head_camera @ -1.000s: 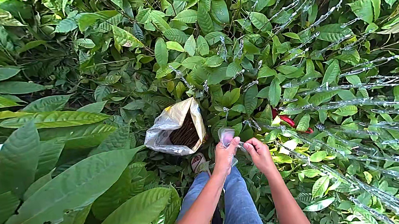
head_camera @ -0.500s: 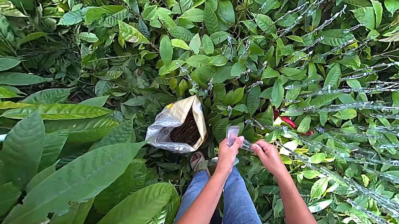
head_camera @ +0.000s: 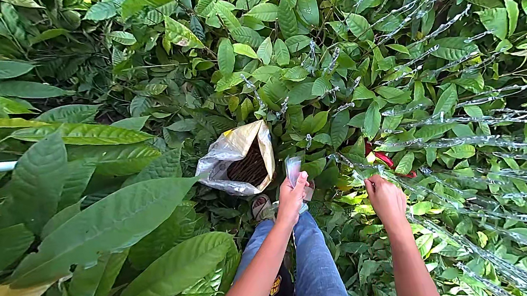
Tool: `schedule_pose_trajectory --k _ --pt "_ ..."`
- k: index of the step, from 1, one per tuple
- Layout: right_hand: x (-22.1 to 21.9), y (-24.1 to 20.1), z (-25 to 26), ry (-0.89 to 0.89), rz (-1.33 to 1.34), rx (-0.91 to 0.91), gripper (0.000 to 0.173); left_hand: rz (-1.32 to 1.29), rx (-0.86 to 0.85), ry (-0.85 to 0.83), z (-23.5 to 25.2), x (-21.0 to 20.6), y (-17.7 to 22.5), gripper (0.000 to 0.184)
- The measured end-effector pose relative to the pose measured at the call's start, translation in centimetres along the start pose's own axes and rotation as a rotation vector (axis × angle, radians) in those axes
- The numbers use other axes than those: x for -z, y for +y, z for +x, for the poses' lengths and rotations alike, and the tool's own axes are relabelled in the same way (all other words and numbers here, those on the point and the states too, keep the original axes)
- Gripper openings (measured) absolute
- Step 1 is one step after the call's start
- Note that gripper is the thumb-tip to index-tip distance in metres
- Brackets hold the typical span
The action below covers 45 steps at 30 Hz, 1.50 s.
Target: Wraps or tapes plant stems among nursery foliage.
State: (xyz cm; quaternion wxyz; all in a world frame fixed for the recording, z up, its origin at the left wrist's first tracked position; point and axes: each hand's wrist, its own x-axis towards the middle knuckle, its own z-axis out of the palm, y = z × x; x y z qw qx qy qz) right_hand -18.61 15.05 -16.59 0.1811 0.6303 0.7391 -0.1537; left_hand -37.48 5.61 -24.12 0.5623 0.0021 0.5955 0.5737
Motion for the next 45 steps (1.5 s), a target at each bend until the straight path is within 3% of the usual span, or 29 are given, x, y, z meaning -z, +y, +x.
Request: schedule_pose_trajectory --k 8,17,26,30,34,43,45 --pt "0.2 -2.0 2.6 -0.157 -0.144 -0.077 0.039 -0.017 0.013 0.029 -0.5 0.5 -0.1 0.01" --pt "0.5 -3.1 3.4 -0.192 -0.222 -0.055 0.039 -0.053 -0.004 0.045 -0.6 1.3 0.1 0.008" --pt "-0.3 -5.3 8.0 -0.449 -0.257 -0.065 0.046 -0.035 -0.016 0.047 -0.6 1.5 0.4 0.008" --pt "-3.9 -2.3 12.7 -0.604 -0.011 -0.13 0.045 -0.043 -0.016 0.063 -0.6 1.7 0.5 0.008" --pt "-7.4 -0.4 15.4 -0.695 0.46 -0.286 0.037 -0.053 -0.022 0.076 -0.4 1.6 0.6 0.007" --pt "-14.2 -0.7 17.6 -0.306 0.909 -0.296 0.042 -0.063 -0.025 0.136 0.6 1.7 0.1 0.008" --pt "-16.2 -0.8 18.2 -0.239 1.001 -0.297 0.042 -0.059 -0.026 0.14 0.9 1.5 -0.4 0.017"
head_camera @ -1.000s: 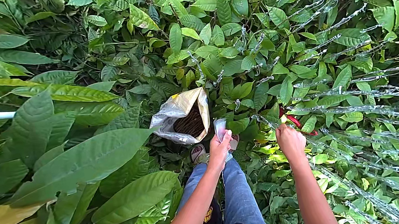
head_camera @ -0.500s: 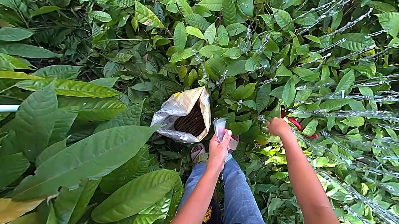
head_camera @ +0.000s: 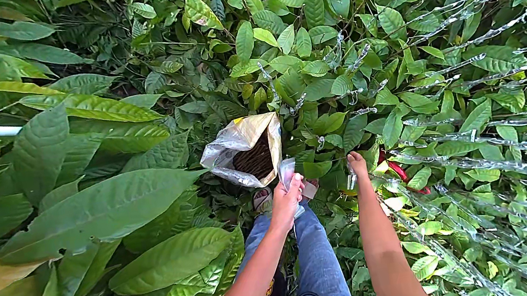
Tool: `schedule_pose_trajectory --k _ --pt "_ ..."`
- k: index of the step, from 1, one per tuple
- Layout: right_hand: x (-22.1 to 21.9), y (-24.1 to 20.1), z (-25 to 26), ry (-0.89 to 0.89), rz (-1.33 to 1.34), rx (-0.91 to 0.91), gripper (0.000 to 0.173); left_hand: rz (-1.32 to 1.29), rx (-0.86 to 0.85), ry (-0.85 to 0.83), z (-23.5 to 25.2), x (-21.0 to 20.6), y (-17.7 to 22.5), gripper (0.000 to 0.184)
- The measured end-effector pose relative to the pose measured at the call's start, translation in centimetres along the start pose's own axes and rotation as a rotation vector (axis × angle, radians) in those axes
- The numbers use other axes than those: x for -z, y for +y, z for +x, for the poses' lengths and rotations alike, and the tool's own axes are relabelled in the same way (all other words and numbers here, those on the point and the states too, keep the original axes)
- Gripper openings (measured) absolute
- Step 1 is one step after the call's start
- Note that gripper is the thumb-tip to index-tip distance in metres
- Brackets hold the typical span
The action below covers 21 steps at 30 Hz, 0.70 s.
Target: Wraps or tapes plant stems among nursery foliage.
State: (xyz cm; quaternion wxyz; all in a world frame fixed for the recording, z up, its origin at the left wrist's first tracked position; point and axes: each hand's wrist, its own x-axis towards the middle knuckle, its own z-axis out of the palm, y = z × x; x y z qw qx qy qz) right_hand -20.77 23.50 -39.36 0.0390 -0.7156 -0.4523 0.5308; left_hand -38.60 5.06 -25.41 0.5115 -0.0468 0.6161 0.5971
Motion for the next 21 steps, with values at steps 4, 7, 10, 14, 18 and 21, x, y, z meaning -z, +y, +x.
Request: schedule_pose_trajectory --k 4,7,10,14,18,21 --pt "-2.1 3.4 1.9 0.076 0.168 0.032 0.042 -0.025 0.0 -0.085 0.3 -0.4 -1.0 0.042" --pt "-3.2 4.7 3.0 0.178 0.194 -0.004 0.038 -0.054 0.041 -0.149 0.3 -1.0 -1.0 0.05" --pt "-3.7 5.2 2.3 0.307 0.274 -0.047 0.035 -0.087 0.102 -0.147 0.1 -1.7 -0.6 0.043" --pt "-3.8 4.5 -4.1 0.311 0.496 -0.155 0.036 -0.201 0.193 -0.066 -0.3 -2.8 0.4 0.025" --pt "-3.7 1.8 -14.3 0.119 0.426 0.183 0.036 -0.235 0.215 0.0 -0.6 -3.2 1.1 0.016" --pt "-3.8 -1.5 -18.4 -0.084 0.446 0.536 0.04 -0.177 0.185 -0.012 -1.1 -3.0 1.4 0.013"
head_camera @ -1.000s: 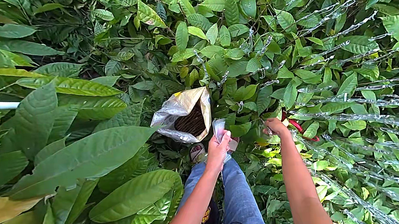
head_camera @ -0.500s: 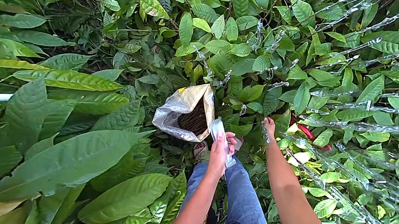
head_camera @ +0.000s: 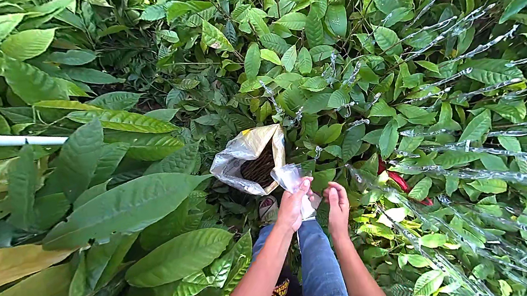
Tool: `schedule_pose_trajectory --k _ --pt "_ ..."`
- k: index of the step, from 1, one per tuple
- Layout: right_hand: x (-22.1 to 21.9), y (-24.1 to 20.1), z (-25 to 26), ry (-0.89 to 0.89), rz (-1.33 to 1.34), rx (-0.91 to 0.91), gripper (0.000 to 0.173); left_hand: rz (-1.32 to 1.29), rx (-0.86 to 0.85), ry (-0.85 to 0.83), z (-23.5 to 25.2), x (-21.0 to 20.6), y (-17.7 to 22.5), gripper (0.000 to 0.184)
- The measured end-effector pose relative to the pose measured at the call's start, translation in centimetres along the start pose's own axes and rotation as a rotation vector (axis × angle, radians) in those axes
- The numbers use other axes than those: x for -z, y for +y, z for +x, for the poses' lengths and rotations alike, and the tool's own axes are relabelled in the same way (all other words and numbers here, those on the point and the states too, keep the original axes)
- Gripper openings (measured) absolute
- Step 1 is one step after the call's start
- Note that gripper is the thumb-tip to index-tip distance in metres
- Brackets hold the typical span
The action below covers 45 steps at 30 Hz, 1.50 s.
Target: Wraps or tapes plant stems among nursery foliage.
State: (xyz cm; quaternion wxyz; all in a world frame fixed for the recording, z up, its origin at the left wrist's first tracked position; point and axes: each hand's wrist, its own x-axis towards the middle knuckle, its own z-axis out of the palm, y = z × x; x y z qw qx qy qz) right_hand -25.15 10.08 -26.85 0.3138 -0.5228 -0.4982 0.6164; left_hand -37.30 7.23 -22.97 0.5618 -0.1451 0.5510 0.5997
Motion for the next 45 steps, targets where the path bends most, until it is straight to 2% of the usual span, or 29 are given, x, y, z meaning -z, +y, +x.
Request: schedule_pose_trajectory --k 2,4,5,6,8,11,13,15,17,19,21,26,30,33,36,38,41,45 --pt "-1.3 -2.1 0.6 -0.168 0.072 0.028 0.046 0.043 -0.043 -0.024 -0.4 0.0 -0.3 0.011" --pt "-2.7 -3.4 1.3 -0.202 0.158 -0.029 0.025 0.076 -0.076 -0.034 -0.8 0.1 -0.6 0.014" --pt "-3.3 -3.9 1.5 -0.178 0.228 -0.082 0.018 0.066 -0.091 -0.035 -0.9 0.3 -0.8 0.015" --pt "-3.7 -4.3 1.7 -0.127 0.324 -0.147 0.017 0.046 -0.107 -0.037 -0.9 0.6 -1.0 0.014" --pt "-3.8 -5.5 2.2 -0.012 0.538 -0.274 0.025 0.029 -0.136 -0.05 -1.2 1.0 -0.9 0.009" --pt "-2.5 -7.2 3.9 0.139 0.705 -0.275 0.027 0.022 -0.166 -0.056 -1.3 2.0 -0.8 0.015" --pt "-0.8 -7.4 4.9 0.089 0.571 -0.103 0.024 0.021 -0.164 -0.025 -1.1 2.9 -0.4 0.021" --pt "0.5 -7.2 5.1 -0.06 0.19 0.093 0.022 0.026 -0.16 -0.018 -1.0 3.6 0.3 0.024" --pt "0.7 -7.6 4.6 -0.285 -0.232 0.197 0.026 0.044 -0.158 -0.107 -1.1 4.2 1.0 0.02" --pt "0.0 -8.2 3.9 -0.47 -0.493 0.217 0.034 0.068 -0.151 -0.256 -1.3 4.3 1.8 0.019" --pt "-0.7 -8.5 3.6 -0.587 -0.593 0.226 0.037 0.094 -0.13 -0.322 -1.5 3.8 3.0 0.017" --pt "-0.9 -8.0 3.7 -0.709 -0.574 0.116 0.041 0.183 -0.251 -0.225 -1.4 3.4 4.0 0.007" --pt "-1.1 -6.9 3.0 -0.594 -0.477 0.075 0.022 0.18 -0.36 -0.131 -0.9 4.0 3.7 0.006" --pt "-1.7 -6.4 2.2 -0.474 -0.471 0.135 0.024 0.159 -0.398 -0.07 -0.8 4.0 3.1 0.005" --pt "-2.1 -6.9 1.9 -0.42 -0.575 0.209 0.028 0.128 -0.384 -0.033 -0.3 3.9 2.8 0.007" --pt "-1.7 -8.1 2.7 -0.423 -0.698 0.25 0.027 0.147 -0.348 -0.048 -0.1 4.1 2.8 0.008" --pt "-1.0 -11.3 5.4 -0.375 -1.035 0.328 0.029 0.168 -0.322 -0.073 0.2 4.8 2.6 0.01" --pt "-2.0 -15.1 9.3 -0.377 -1.482 0.233 0.029 0.147 -0.281 -0.055 -0.2 5.8 2.3 0.01"
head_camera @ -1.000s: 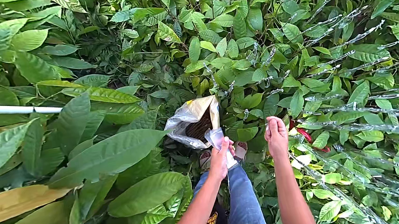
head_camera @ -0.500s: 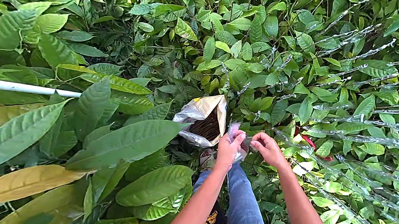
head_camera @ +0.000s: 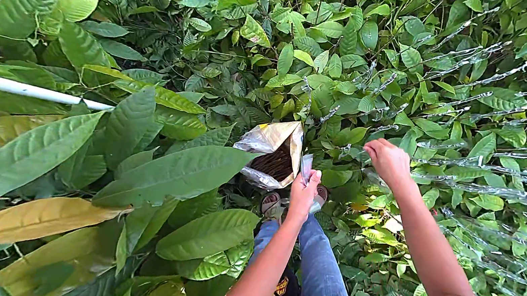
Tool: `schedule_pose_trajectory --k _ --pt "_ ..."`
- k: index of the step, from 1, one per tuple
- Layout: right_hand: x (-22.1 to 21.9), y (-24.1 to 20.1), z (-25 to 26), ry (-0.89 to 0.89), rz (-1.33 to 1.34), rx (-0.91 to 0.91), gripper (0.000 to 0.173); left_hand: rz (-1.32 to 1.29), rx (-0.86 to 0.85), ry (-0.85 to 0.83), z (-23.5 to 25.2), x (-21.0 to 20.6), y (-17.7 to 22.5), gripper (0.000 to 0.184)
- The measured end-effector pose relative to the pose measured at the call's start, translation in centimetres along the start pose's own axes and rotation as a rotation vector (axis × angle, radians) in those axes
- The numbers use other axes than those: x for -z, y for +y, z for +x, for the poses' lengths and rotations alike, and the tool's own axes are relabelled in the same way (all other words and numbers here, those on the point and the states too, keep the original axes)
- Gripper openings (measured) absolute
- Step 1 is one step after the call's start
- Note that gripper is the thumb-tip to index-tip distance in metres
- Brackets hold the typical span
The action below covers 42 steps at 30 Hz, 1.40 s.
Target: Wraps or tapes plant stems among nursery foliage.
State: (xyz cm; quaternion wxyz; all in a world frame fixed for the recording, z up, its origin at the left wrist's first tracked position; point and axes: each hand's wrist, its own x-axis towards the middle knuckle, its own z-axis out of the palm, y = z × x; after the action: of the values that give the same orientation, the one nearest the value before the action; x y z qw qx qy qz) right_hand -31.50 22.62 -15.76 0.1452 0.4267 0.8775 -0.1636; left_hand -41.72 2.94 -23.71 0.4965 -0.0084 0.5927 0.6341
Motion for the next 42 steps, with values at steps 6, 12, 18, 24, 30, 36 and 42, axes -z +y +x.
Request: schedule_pose_trajectory --k 6,12,18,24,30,36,42 --pt "0.3 -2.2 2.7 -0.089 -0.232 0.073 0.026 0.005 0.038 0.023 -0.9 1.2 -0.8 0.011" --pt "-1.6 -4.6 4.9 -0.288 -0.396 0.027 0.023 -0.04 0.045 0.031 -1.2 2.2 -0.6 0.016" --pt "-6.6 -5.7 6.7 -0.594 -0.542 -0.119 0.029 -0.057 0.034 -0.014 -1.5 2.5 -0.2 0.019" --pt "-11.2 -3.2 8.5 -0.566 -0.604 -0.118 0.03 -0.058 0.032 -0.002 -1.5 3.3 0.1 0.021" --pt "-15.4 -2.9 10.3 -0.608 -0.508 -0.17 0.037 -0.073 0.051 -0.054 -1.3 3.5 0.1 0.042" --pt "-18.3 -2.6 11.5 -0.636 -0.459 -0.176 0.038 -0.001 0.109 -0.061 -1.3 3.3 0.6 0.038" --pt "-20.4 -1.5 9.5 -0.552 -0.264 -0.045 0.039 -0.019 0.127 -0.036 -1.0 3.2 0.3 0.028"
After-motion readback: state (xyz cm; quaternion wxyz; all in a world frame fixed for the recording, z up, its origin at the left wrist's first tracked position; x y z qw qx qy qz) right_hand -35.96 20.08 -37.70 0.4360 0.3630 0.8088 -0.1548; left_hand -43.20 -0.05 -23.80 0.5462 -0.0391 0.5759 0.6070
